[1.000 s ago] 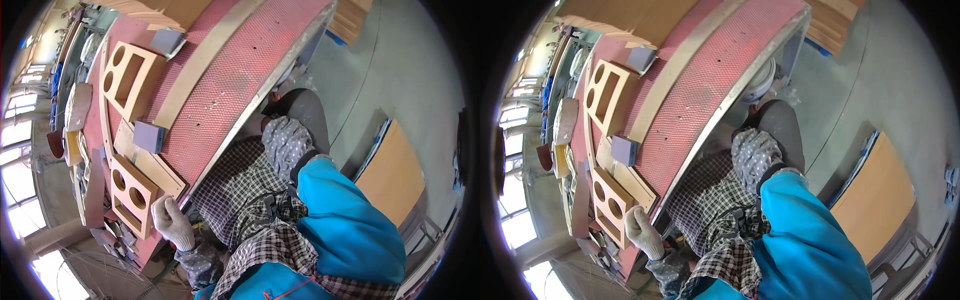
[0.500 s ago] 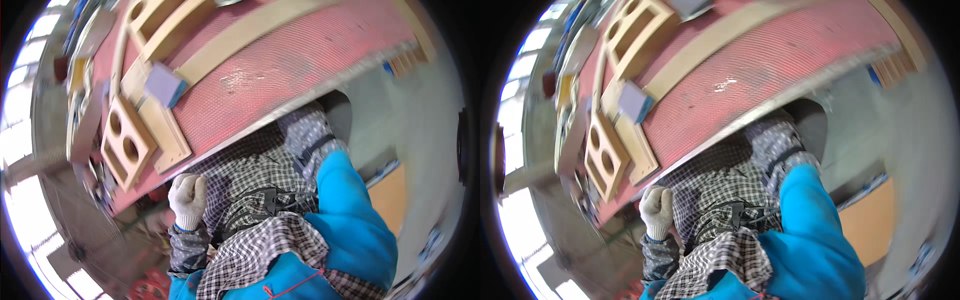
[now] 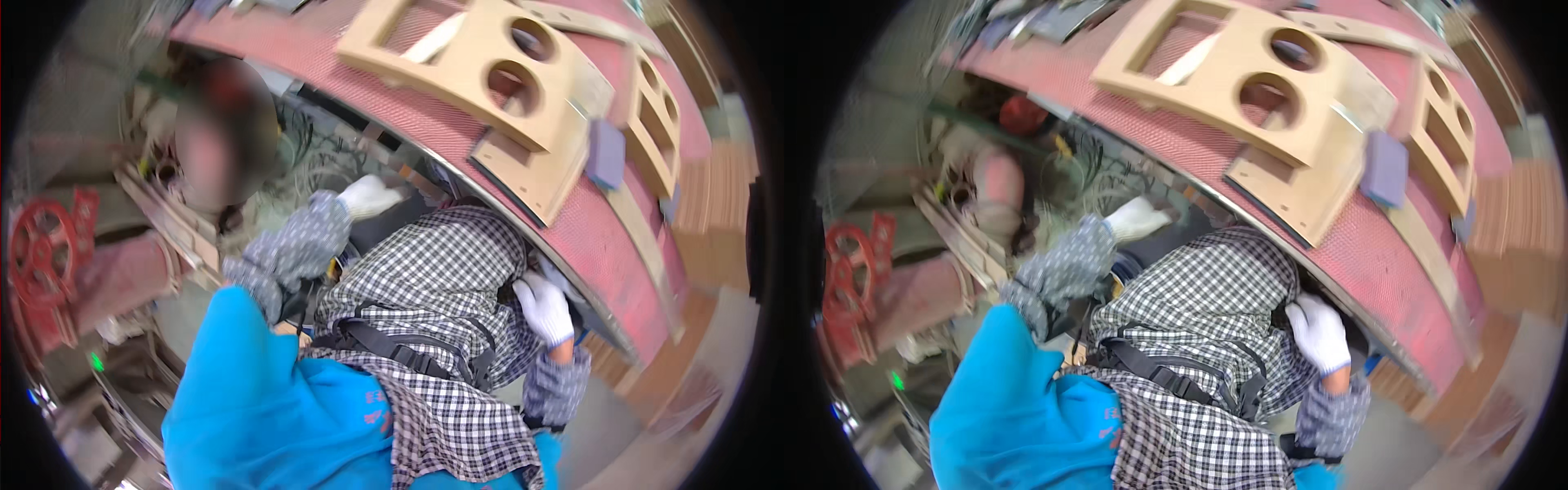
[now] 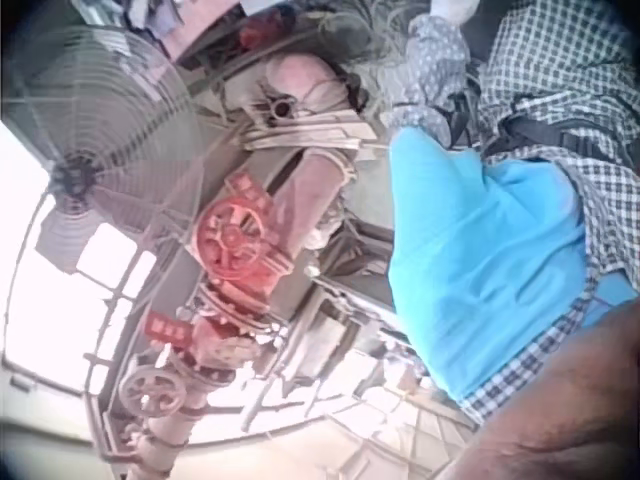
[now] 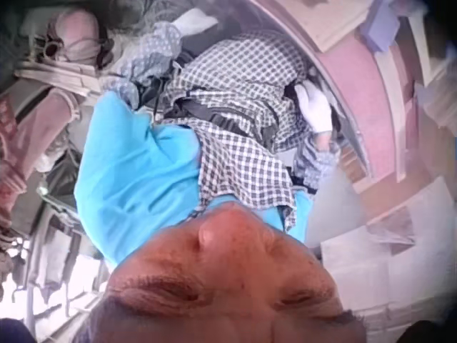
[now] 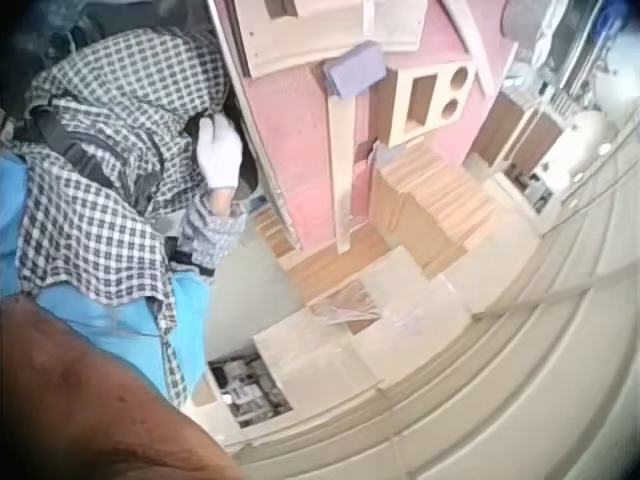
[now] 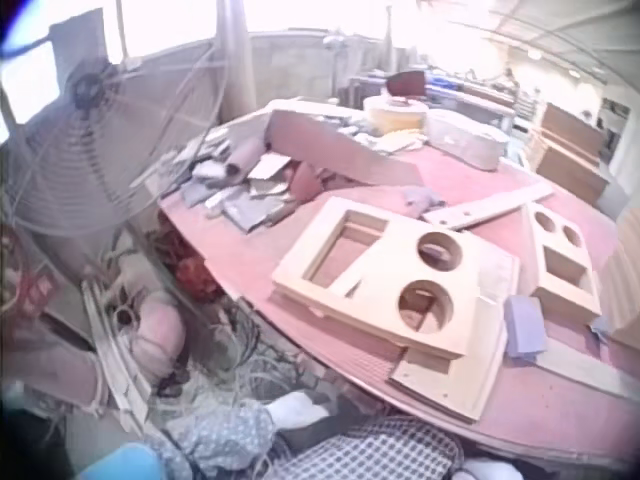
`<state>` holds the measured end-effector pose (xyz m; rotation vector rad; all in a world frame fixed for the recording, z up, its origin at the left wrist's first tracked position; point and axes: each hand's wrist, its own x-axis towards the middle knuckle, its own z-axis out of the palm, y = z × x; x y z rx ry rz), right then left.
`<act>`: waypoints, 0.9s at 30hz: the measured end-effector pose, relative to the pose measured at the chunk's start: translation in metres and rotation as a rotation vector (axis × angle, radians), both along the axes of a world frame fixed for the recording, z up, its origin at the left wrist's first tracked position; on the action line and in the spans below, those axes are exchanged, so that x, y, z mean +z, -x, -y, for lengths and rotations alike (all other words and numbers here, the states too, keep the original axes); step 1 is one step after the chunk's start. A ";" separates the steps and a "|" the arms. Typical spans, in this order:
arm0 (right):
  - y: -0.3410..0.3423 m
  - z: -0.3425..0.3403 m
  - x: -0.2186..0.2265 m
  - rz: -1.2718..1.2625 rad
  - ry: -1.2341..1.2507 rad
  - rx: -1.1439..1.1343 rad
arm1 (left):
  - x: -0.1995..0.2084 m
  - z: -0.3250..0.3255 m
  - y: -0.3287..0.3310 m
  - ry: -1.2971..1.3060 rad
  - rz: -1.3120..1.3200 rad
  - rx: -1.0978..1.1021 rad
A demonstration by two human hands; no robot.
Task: Sanding the edges and surfaces of wooden furniture components using a sanding block.
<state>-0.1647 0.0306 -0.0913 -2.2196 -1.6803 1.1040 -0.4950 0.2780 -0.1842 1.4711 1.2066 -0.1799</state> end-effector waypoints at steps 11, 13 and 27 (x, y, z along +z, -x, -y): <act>0.078 -0.127 0.084 0.349 -0.642 0.341 | -0.181 0.001 -0.091 -0.199 0.270 -0.103; 0.084 -0.148 0.080 0.457 -0.665 0.533 | -0.200 -0.008 -0.123 0.301 0.285 0.428; 0.081 -0.167 0.073 0.419 -0.665 0.631 | -0.184 0.001 -0.163 0.372 0.227 0.888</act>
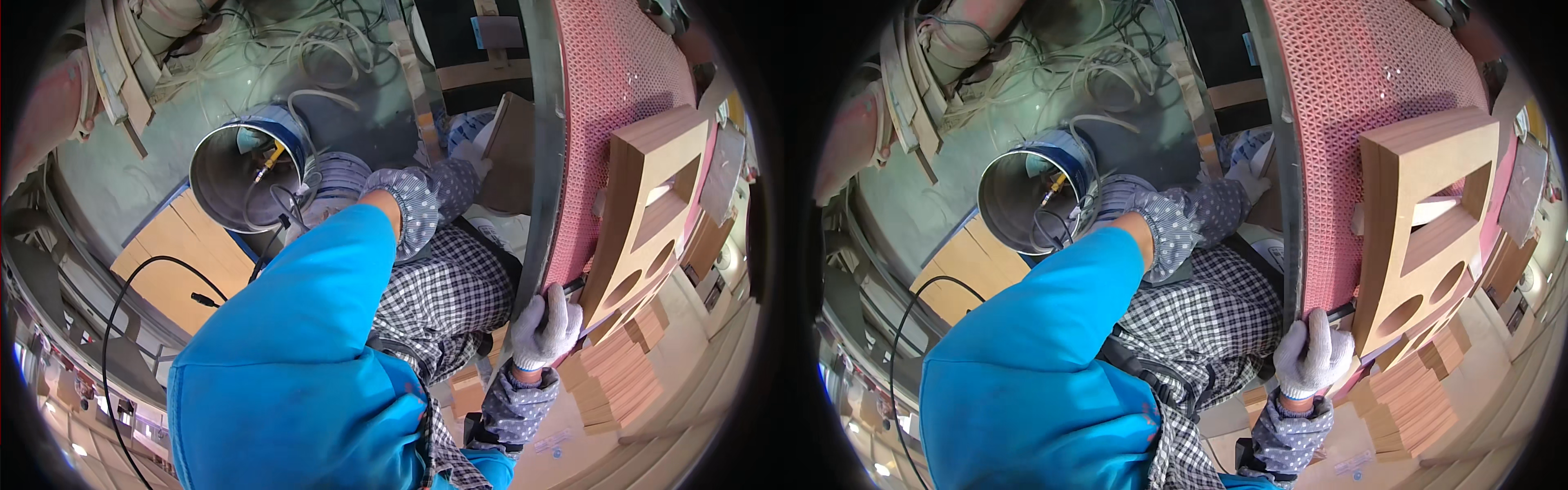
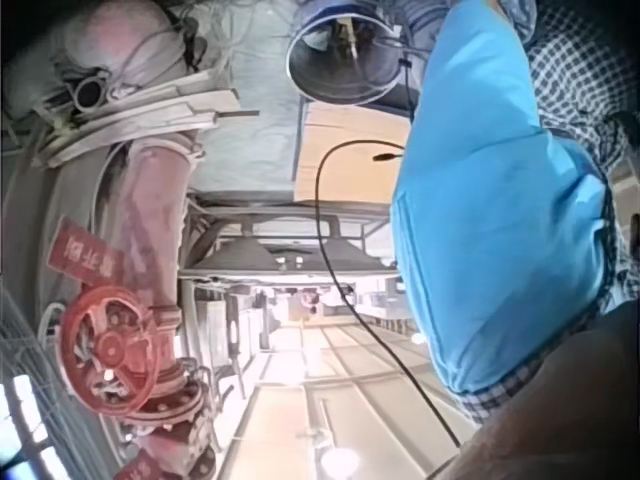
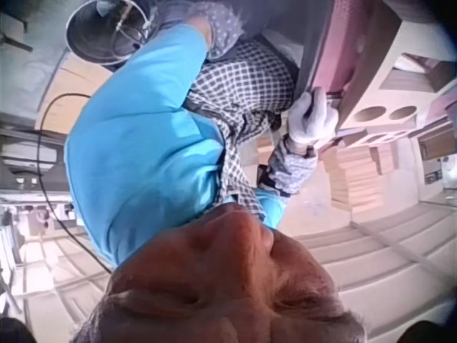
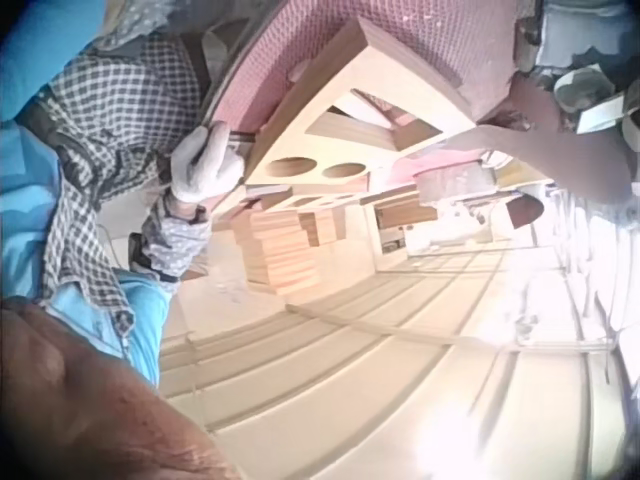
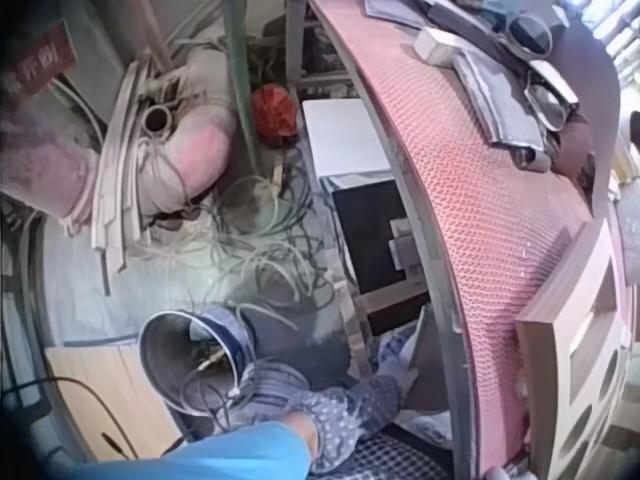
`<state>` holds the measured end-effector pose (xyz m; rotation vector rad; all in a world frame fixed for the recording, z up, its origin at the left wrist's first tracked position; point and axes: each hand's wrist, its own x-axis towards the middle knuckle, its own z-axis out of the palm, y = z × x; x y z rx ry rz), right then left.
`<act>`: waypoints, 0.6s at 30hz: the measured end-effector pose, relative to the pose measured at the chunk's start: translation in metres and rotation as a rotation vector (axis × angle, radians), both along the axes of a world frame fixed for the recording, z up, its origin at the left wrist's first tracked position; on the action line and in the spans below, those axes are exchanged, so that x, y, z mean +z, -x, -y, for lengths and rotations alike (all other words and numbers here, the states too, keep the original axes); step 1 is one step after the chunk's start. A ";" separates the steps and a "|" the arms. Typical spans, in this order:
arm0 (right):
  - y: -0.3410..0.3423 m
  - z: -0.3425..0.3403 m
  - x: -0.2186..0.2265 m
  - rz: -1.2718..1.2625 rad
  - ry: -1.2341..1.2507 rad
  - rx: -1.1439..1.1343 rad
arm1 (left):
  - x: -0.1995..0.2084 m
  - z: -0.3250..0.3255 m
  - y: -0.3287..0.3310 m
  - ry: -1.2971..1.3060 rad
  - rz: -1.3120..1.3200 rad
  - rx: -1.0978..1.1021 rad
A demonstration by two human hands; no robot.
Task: Sanding the edges and surfaces of wooden furniture components using a sanding block.
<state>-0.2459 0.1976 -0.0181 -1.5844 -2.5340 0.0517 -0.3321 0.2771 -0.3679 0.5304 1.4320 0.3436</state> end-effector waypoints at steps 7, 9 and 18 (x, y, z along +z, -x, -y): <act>0.003 0.001 0.001 0.025 -0.009 -0.034 | 0.028 -0.013 0.011 -0.125 0.093 -0.123; 0.003 0.002 0.003 0.042 -0.002 -0.033 | 0.003 -0.021 -0.002 -0.496 0.108 -0.414; 0.004 0.000 0.003 0.050 -0.003 -0.053 | 0.007 -0.029 0.003 -0.169 0.330 -0.175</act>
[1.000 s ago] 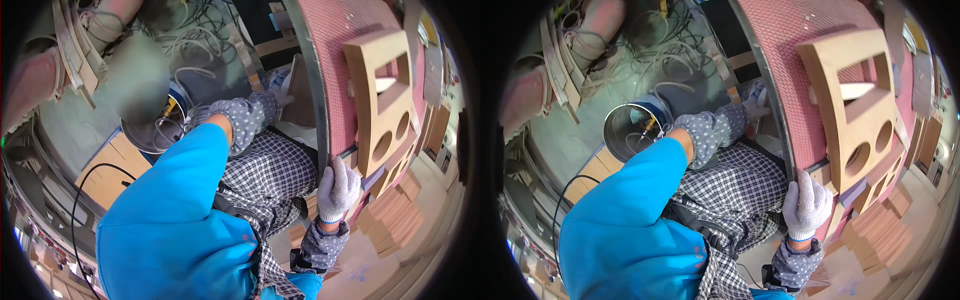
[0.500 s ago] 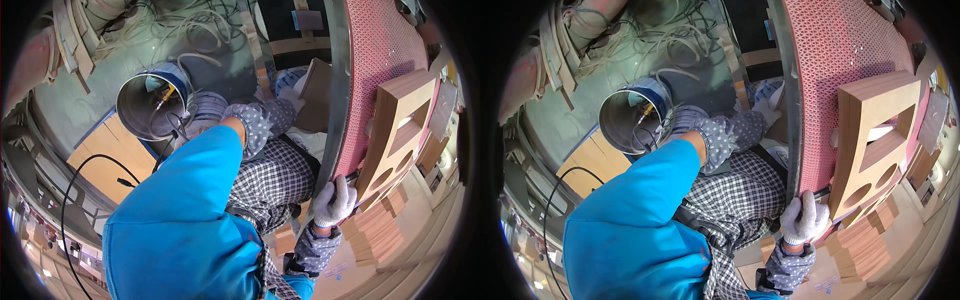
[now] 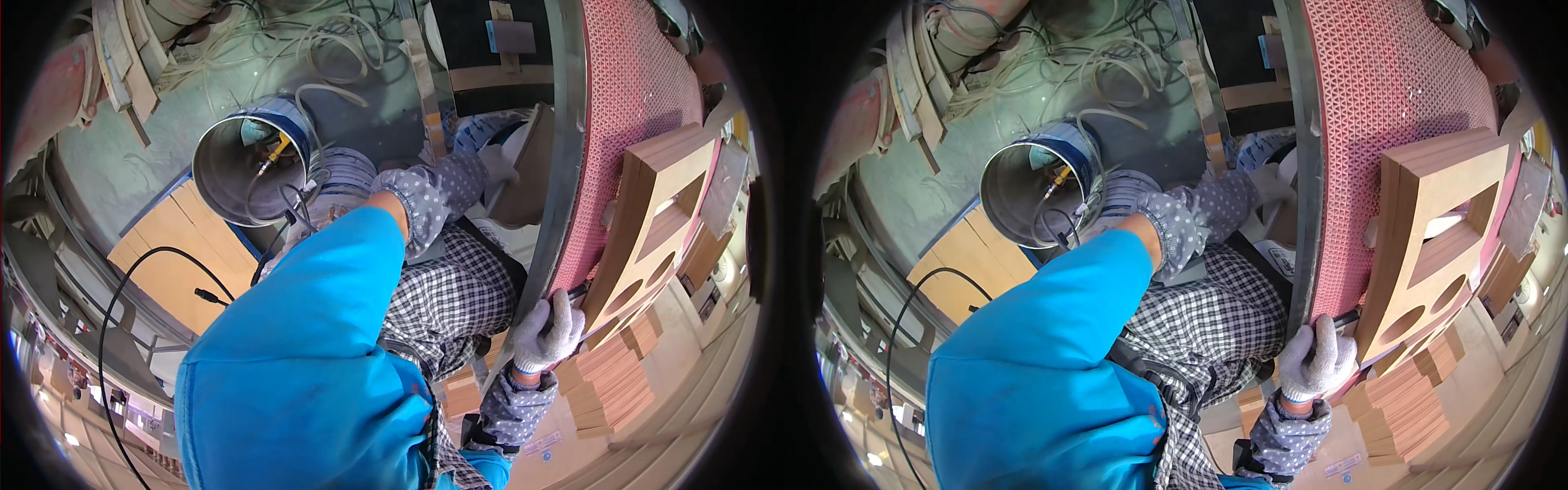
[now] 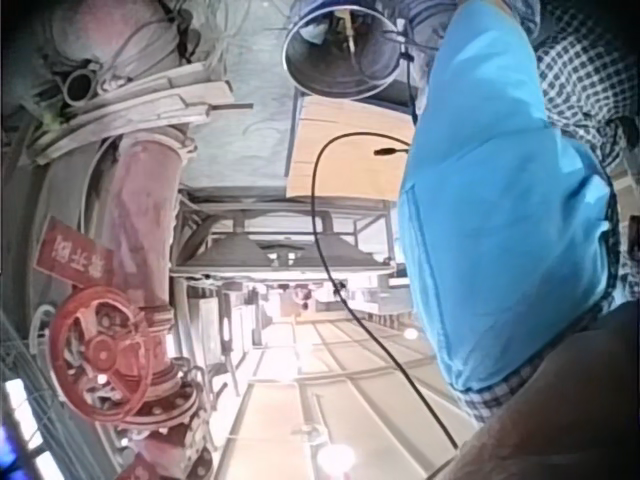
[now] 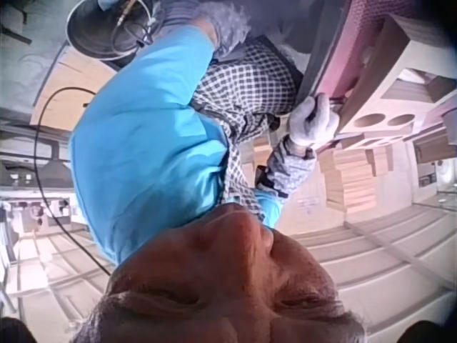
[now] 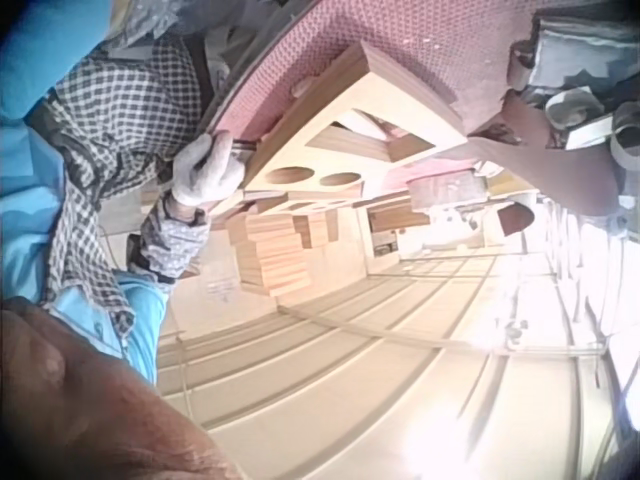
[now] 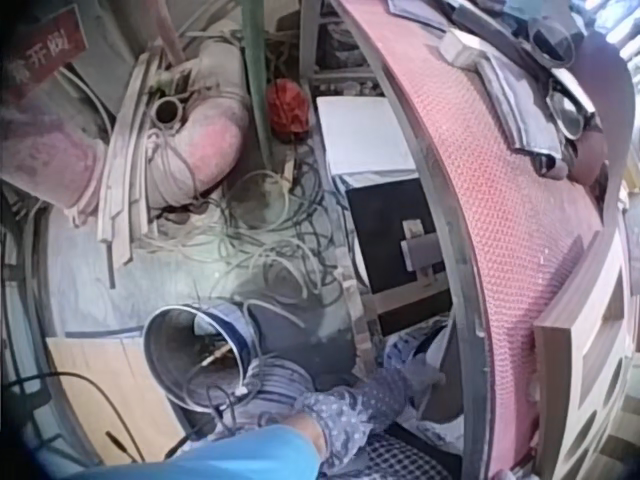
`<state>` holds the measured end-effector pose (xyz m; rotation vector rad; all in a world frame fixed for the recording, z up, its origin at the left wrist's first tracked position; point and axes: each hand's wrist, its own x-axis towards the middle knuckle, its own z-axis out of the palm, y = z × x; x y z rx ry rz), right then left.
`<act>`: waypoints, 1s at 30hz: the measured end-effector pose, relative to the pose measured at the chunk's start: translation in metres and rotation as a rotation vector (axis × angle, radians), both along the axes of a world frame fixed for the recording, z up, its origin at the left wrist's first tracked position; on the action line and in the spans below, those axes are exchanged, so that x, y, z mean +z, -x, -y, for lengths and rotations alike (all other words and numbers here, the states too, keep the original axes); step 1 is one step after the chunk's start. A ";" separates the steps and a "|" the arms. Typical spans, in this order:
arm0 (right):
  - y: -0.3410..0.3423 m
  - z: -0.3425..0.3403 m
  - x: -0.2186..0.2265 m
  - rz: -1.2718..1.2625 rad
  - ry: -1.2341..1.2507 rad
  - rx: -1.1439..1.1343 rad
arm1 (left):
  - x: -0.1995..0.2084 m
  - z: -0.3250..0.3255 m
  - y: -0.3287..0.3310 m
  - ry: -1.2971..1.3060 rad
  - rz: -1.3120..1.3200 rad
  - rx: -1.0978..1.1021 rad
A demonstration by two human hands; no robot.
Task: Sanding the edges and surfaces of wooden furniture components using a sanding block.
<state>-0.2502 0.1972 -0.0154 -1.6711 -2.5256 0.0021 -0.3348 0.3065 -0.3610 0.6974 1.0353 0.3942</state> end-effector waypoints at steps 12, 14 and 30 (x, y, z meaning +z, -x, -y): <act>0.000 -0.001 -0.001 -0.015 -0.006 0.022 | -0.032 -0.017 0.030 -0.057 0.154 -0.034; -0.002 -0.003 -0.003 -0.009 -0.008 0.018 | -0.042 -0.021 0.033 -0.098 0.236 -0.063; -0.003 -0.005 -0.004 -0.038 -0.012 0.037 | 0.007 -0.031 0.213 -0.011 0.558 0.334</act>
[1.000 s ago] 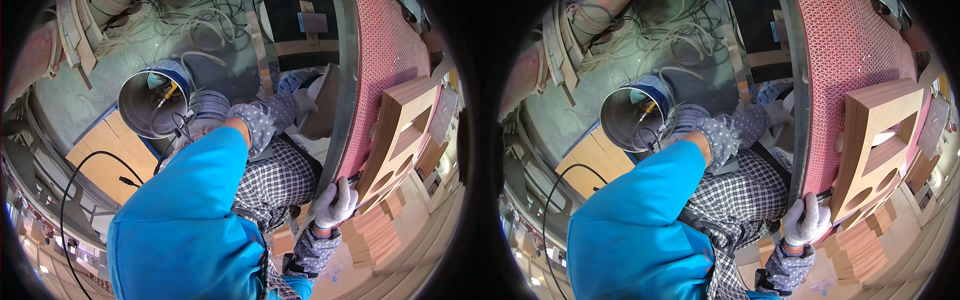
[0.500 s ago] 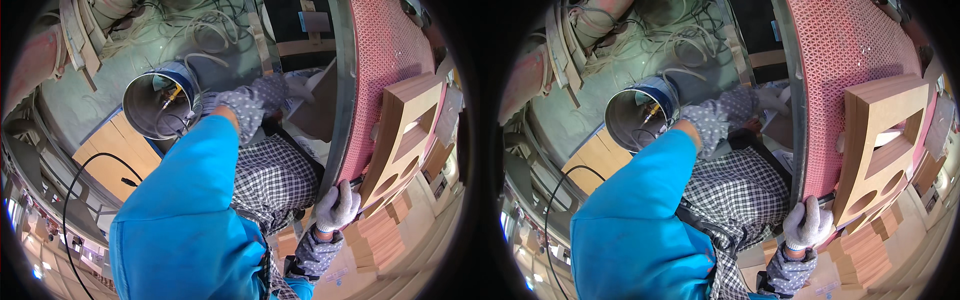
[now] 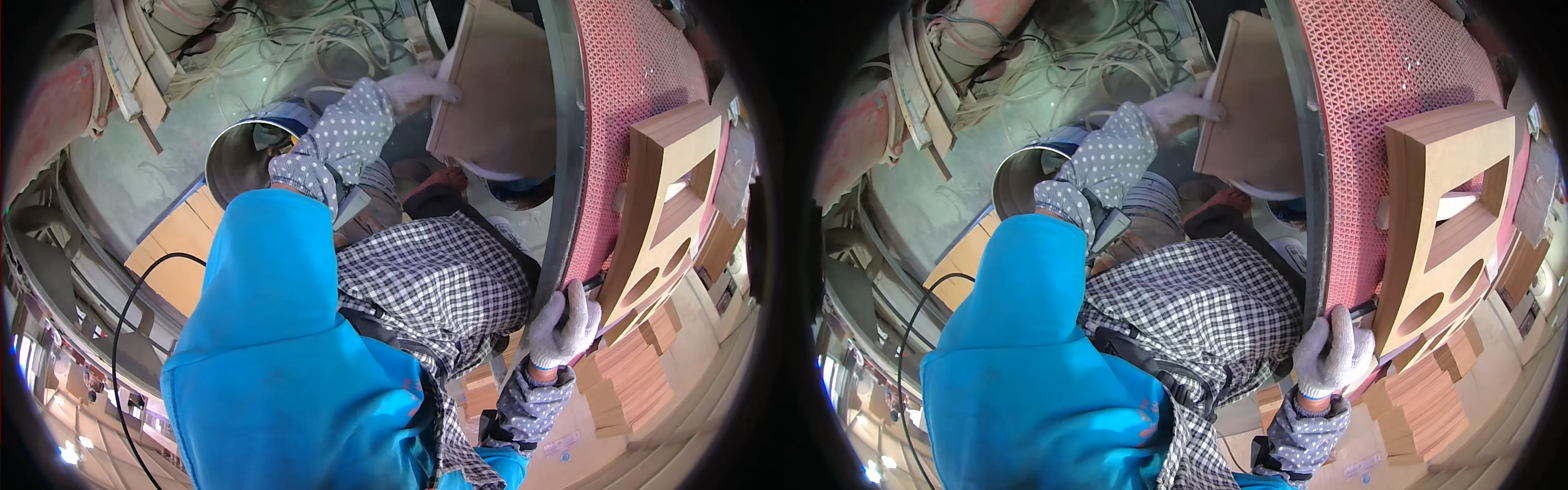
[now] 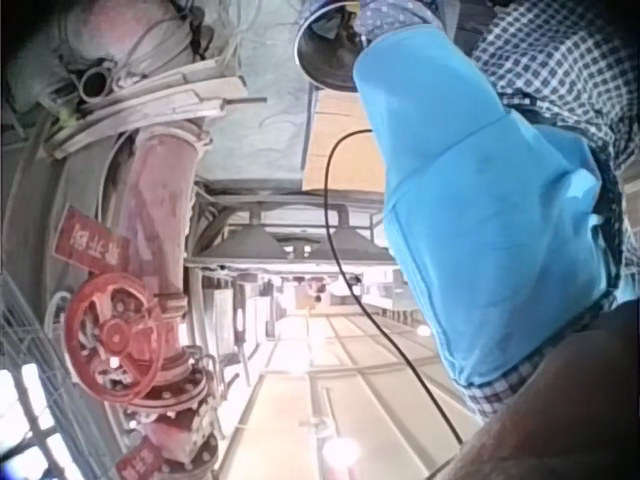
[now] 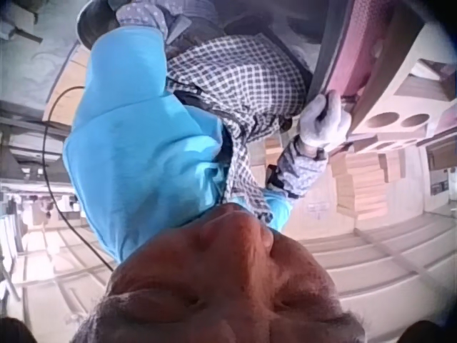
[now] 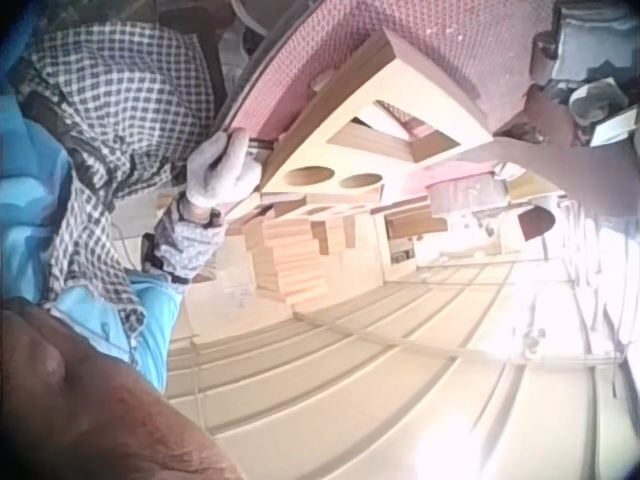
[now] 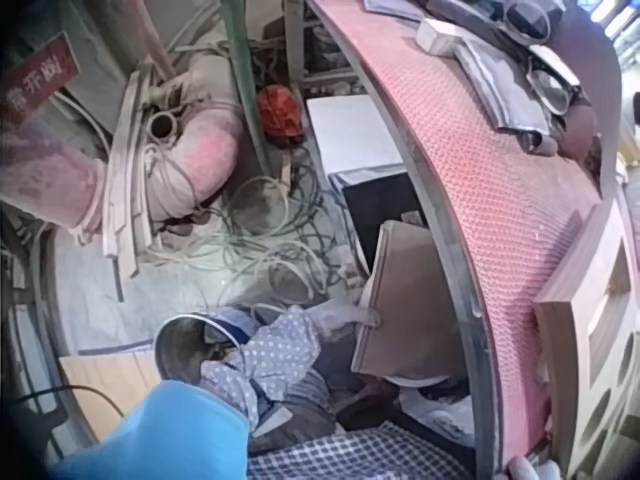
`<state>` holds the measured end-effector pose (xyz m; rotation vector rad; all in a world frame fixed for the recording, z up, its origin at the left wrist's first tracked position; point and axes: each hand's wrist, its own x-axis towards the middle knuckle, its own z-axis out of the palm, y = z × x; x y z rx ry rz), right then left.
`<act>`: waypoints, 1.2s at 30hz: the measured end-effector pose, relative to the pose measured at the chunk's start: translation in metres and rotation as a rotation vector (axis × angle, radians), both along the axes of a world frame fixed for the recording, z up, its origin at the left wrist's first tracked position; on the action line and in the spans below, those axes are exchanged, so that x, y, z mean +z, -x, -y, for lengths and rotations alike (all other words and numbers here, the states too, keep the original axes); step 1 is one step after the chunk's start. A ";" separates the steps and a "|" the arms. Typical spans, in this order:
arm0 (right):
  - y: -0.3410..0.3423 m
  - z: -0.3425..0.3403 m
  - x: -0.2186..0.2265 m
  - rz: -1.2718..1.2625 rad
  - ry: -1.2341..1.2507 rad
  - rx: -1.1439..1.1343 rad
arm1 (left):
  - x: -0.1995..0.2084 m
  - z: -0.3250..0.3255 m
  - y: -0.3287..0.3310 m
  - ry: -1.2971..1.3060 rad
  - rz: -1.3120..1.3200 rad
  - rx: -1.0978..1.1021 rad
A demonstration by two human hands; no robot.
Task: Sanding the edges and surfaces of wooden furniture components using a sanding block.
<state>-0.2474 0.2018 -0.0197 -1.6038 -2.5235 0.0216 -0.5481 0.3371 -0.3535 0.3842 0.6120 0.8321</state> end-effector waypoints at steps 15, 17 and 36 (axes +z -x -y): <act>0.001 0.005 0.001 -0.016 0.042 -0.045 | -0.018 -0.055 -0.002 0.024 -0.116 0.349; 0.000 0.006 0.001 -0.013 0.022 -0.056 | -0.011 -0.057 0.002 0.010 -0.375 0.225; -0.002 0.006 -0.002 -0.008 0.036 -0.068 | -0.011 -0.026 0.002 -0.089 -1.129 -0.204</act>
